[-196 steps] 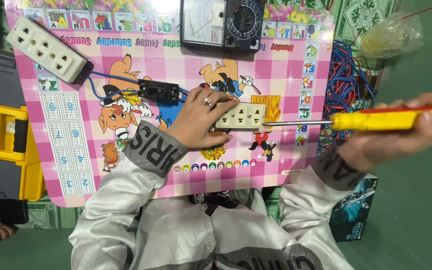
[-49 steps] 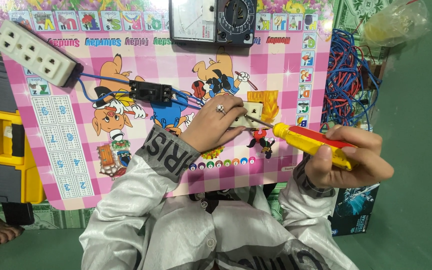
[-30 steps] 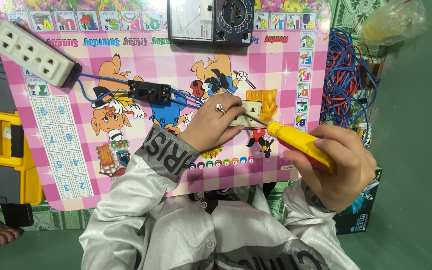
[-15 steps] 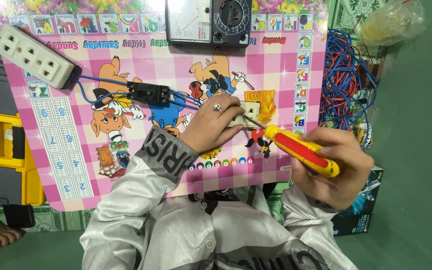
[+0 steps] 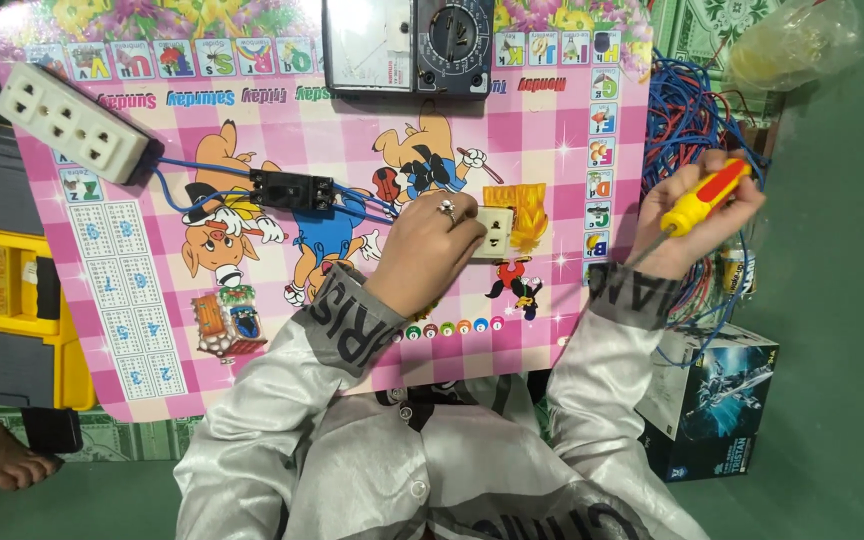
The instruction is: The person uses a yellow and red screwdriver to tighten screws on a black electrical component and then on a white power strip. The person holds the components steady with the left hand while turning the screwdriver with the right hand.
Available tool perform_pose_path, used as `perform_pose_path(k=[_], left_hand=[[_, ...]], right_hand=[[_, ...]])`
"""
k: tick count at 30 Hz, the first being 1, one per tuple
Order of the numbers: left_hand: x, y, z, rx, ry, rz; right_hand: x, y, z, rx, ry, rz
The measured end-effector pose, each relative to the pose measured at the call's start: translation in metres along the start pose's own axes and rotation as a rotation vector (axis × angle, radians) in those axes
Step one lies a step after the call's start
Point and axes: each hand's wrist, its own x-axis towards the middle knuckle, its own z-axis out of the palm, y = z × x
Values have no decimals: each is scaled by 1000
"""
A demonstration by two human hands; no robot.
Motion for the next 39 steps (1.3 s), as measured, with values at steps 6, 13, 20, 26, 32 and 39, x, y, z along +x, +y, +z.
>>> perform_pose_path(k=[6, 13, 20, 26, 32, 39], left_hand=[[-1, -2, 6, 125, 16, 90], [4, 4, 3, 242, -20, 72], [6, 5, 3, 202, 41, 133], [-5, -11, 23, 359, 117, 244], [10, -12, 17, 356, 123, 283], [52, -58, 9, 321, 252, 41]], right_hand=[[26, 0, -50, 464, -86, 284], [28, 1, -57, 486, -86, 320], [24, 4, -49, 530, -49, 364], [35, 13, -73, 540, -227, 401], [34, 15, -71, 478, -150, 382], [29, 15, -54, 464, -149, 389]])
